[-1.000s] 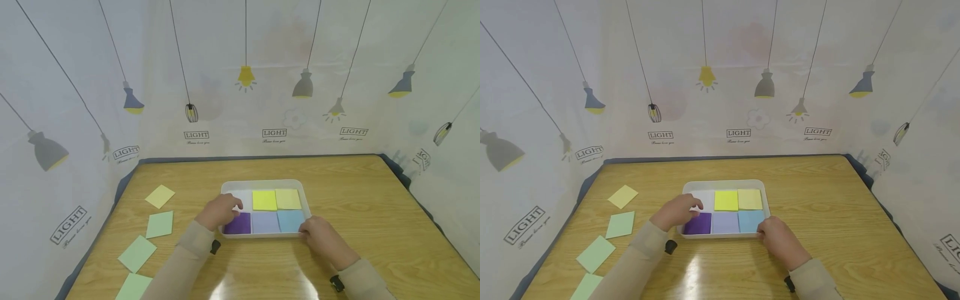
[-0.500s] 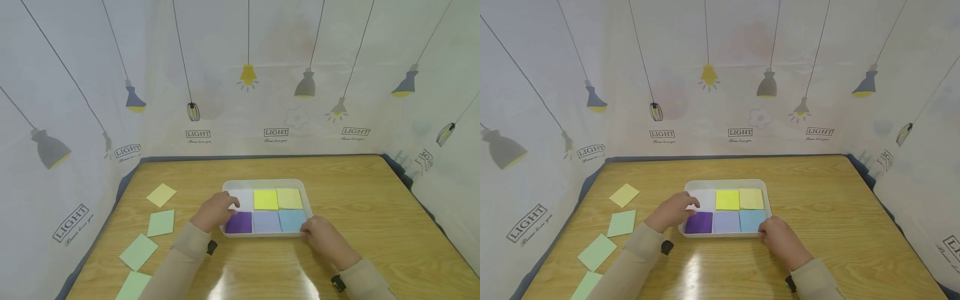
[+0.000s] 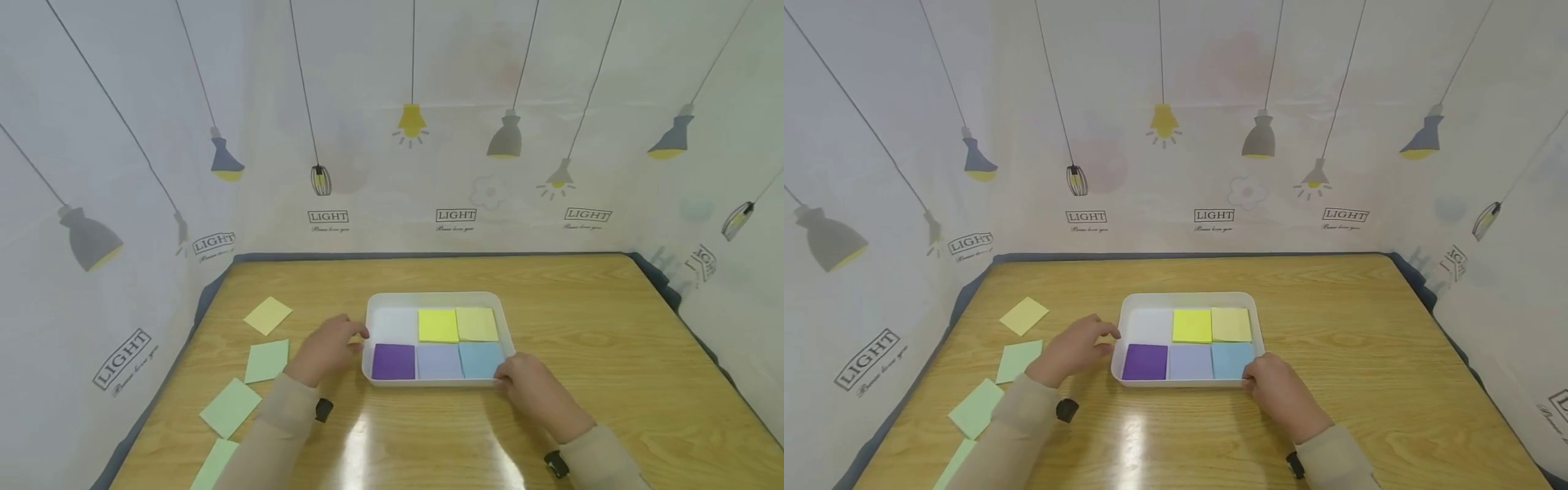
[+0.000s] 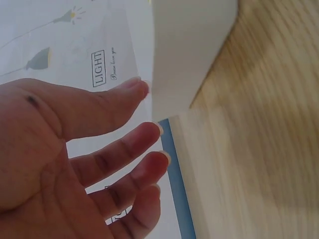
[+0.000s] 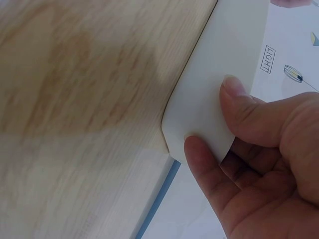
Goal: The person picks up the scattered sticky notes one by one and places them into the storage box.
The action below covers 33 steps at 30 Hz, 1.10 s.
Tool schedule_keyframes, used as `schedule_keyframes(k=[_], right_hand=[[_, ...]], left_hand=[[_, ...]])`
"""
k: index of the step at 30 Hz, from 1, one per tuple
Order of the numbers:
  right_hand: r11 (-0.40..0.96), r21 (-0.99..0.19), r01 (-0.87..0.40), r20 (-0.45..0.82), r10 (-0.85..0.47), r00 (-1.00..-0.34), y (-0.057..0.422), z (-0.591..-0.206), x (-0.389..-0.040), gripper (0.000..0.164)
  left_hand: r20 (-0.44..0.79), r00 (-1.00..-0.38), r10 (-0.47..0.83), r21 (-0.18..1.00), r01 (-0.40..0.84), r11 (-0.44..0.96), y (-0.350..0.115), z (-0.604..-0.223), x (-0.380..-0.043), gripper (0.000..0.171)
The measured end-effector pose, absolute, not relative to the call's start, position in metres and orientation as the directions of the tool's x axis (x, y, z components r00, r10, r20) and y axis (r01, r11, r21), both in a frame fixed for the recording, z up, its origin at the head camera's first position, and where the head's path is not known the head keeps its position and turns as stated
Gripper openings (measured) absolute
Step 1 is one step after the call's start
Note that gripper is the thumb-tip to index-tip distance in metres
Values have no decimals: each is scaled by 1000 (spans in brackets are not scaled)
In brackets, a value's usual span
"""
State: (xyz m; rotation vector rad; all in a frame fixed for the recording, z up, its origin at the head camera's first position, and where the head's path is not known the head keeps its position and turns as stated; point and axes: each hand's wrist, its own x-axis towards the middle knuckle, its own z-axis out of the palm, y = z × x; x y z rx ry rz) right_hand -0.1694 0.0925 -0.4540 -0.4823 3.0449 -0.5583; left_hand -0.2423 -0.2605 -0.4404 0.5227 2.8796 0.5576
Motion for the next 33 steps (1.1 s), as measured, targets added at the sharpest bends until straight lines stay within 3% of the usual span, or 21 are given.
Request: schedule_keyframes(k=[7, 33], right_hand=[[889, -376, -261, 14, -276, -961, 94, -453, -169, 4], [879, -362, -309, 59, -309, -949, 92, -454, -169, 6]], left_hand=[[-105, -931, 348, 373, 288, 882, -272, -443, -240, 25], [-148, -955, 256, 341, 194, 920, -348, -457, -232, 25]])
